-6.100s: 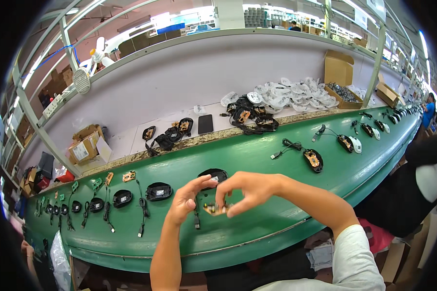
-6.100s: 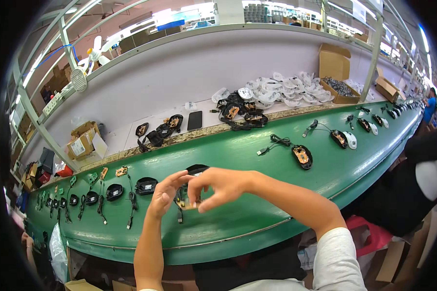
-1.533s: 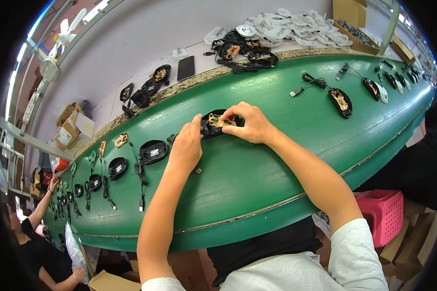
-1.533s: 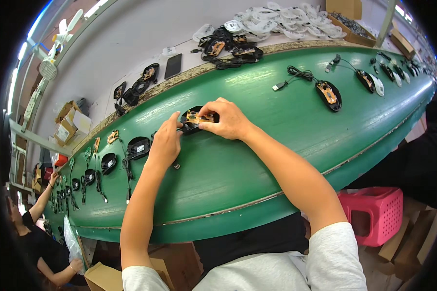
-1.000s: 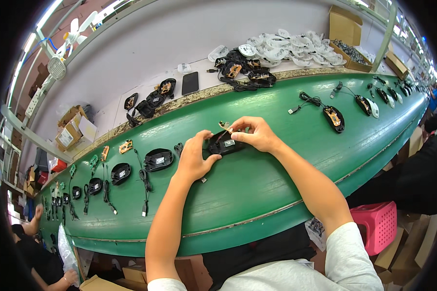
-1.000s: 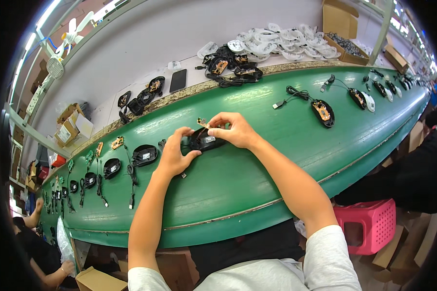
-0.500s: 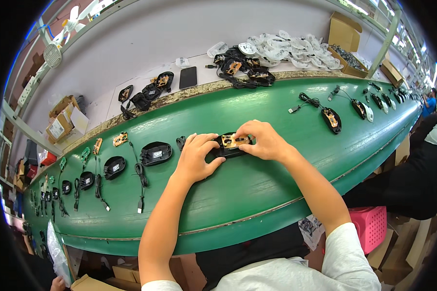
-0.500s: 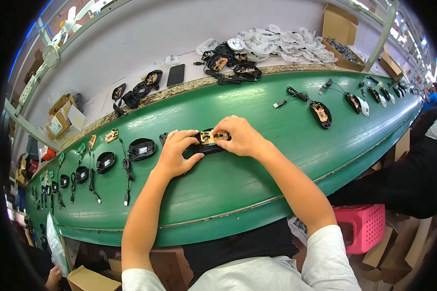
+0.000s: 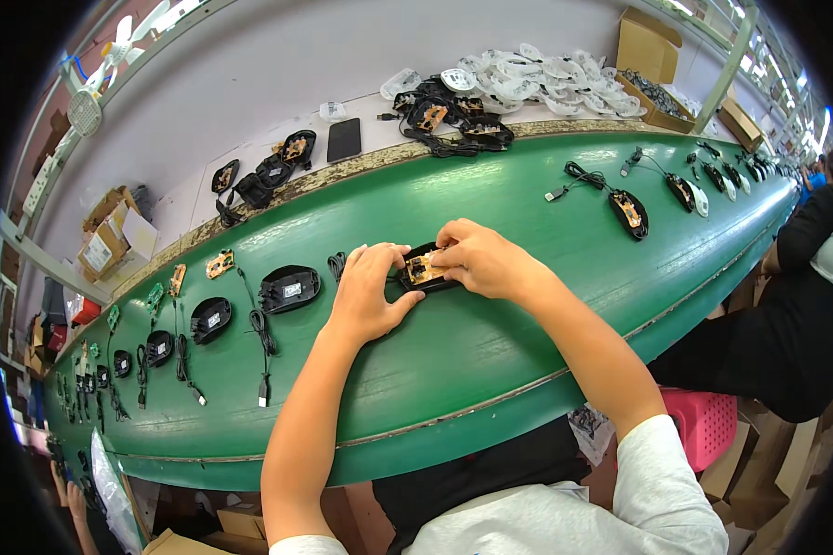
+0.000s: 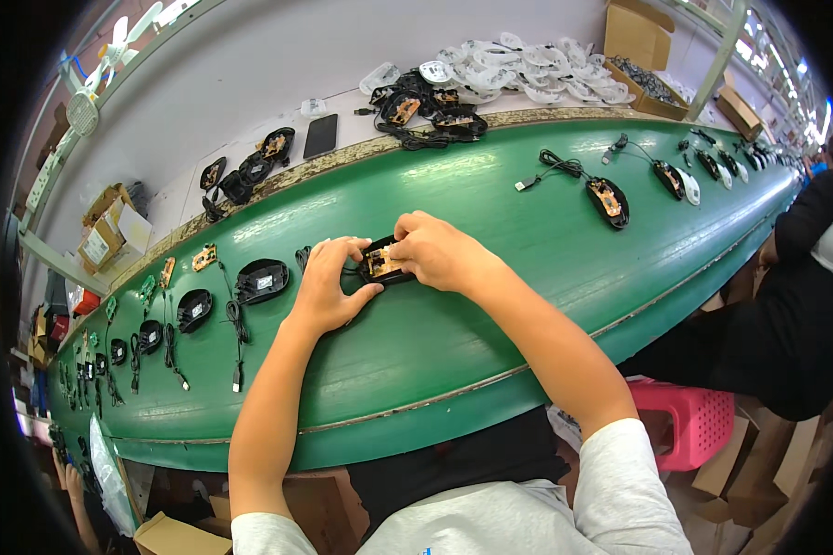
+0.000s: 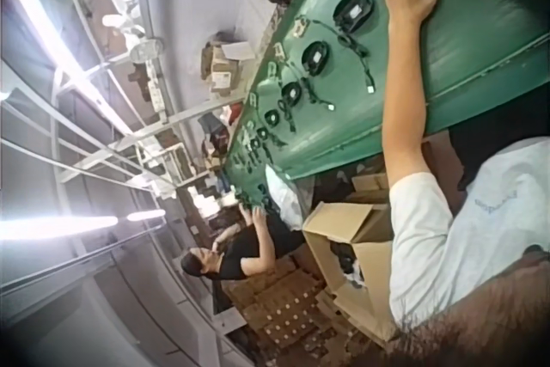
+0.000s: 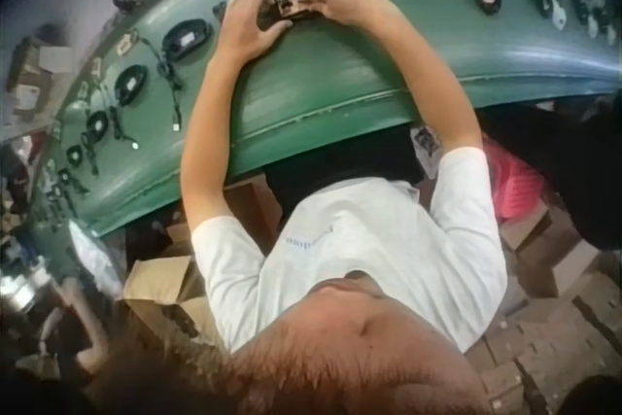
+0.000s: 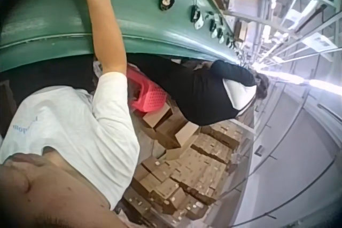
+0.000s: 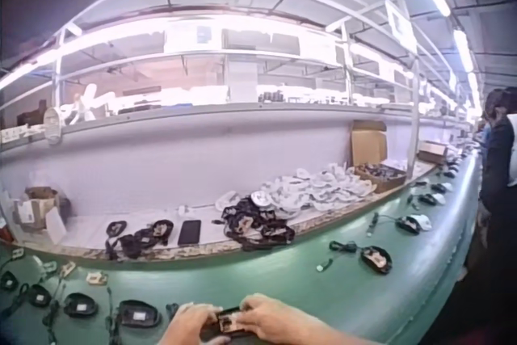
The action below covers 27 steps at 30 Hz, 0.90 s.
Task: Assembling computer mouse components on a production line.
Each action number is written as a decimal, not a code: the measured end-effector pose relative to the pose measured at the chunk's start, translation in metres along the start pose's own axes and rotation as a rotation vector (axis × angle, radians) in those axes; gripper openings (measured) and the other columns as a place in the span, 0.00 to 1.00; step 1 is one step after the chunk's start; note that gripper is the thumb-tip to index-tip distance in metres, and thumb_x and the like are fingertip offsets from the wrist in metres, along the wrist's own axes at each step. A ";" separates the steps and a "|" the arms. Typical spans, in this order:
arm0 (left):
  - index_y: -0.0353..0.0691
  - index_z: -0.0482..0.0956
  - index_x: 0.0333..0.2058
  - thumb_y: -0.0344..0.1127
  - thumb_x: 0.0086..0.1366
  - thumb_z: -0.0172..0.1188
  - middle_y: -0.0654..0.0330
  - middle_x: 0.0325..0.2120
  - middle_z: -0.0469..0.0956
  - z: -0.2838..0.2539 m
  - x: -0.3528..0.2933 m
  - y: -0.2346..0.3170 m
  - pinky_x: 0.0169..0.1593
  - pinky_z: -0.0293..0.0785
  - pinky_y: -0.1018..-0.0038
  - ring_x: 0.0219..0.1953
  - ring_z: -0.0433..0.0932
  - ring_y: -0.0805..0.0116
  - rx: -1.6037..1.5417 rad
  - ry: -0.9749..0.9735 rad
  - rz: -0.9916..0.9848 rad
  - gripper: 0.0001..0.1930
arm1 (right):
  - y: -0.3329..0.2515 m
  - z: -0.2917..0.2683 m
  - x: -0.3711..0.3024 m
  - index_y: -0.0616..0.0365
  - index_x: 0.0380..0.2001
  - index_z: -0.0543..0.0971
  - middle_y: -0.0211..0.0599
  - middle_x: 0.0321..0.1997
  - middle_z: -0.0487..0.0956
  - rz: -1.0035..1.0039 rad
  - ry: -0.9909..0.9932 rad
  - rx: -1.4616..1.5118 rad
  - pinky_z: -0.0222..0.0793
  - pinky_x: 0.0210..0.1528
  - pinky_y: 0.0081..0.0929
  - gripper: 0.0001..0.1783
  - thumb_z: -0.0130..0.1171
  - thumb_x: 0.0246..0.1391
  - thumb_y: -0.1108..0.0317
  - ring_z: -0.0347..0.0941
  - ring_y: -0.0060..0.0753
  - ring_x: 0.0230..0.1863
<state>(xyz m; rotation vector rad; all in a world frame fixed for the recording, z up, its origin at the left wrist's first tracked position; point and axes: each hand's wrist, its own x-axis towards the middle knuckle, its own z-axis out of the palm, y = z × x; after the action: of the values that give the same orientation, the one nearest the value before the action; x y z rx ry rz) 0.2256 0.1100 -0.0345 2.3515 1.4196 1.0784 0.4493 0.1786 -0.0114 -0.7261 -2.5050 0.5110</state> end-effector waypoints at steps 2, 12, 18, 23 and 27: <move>0.41 0.75 0.44 0.34 0.47 0.71 0.60 0.44 0.78 0.002 0.000 0.000 0.61 0.60 0.61 0.49 0.74 0.61 -0.009 0.002 0.000 0.23 | -0.001 -0.001 -0.001 0.55 0.37 0.84 0.35 0.42 0.76 -0.005 -0.021 -0.034 0.72 0.42 0.30 0.15 0.64 0.43 0.80 0.73 0.38 0.37; 0.45 0.77 0.43 0.35 0.50 0.68 0.58 0.49 0.74 0.001 0.004 0.014 0.59 0.61 0.62 0.50 0.71 0.58 0.121 0.016 0.176 0.19 | -0.014 -0.009 -0.006 0.54 0.38 0.84 0.36 0.41 0.74 0.124 -0.130 -0.073 0.72 0.43 0.30 0.15 0.59 0.47 0.81 0.72 0.39 0.38; 0.47 0.80 0.43 0.36 0.53 0.67 0.56 0.51 0.71 0.006 0.001 0.020 0.59 0.61 0.61 0.52 0.69 0.55 0.175 -0.014 0.170 0.17 | -0.008 -0.008 -0.019 0.55 0.40 0.83 0.36 0.44 0.76 0.013 -0.065 -0.062 0.72 0.45 0.30 0.17 0.57 0.46 0.81 0.72 0.40 0.40; 0.48 0.79 0.40 0.38 0.53 0.67 0.55 0.49 0.71 0.006 0.002 0.029 0.60 0.61 0.60 0.51 0.69 0.55 0.246 -0.063 0.160 0.14 | 0.005 -0.011 -0.031 0.54 0.39 0.82 0.36 0.46 0.77 -0.125 0.060 -0.038 0.72 0.46 0.30 0.17 0.56 0.45 0.80 0.72 0.39 0.42; 0.49 0.79 0.40 0.38 0.54 0.66 0.56 0.49 0.70 0.009 0.007 0.034 0.60 0.61 0.58 0.51 0.68 0.55 0.325 -0.082 0.149 0.14 | 0.017 -0.010 -0.041 0.53 0.37 0.82 0.35 0.47 0.77 -0.163 0.142 -0.069 0.72 0.48 0.30 0.16 0.56 0.43 0.79 0.72 0.38 0.43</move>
<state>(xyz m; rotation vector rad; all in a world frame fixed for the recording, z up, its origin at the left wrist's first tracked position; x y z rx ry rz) 0.2570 0.0999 -0.0211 2.7301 1.5070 0.8234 0.4915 0.1706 -0.0246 -0.5565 -2.4320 0.3059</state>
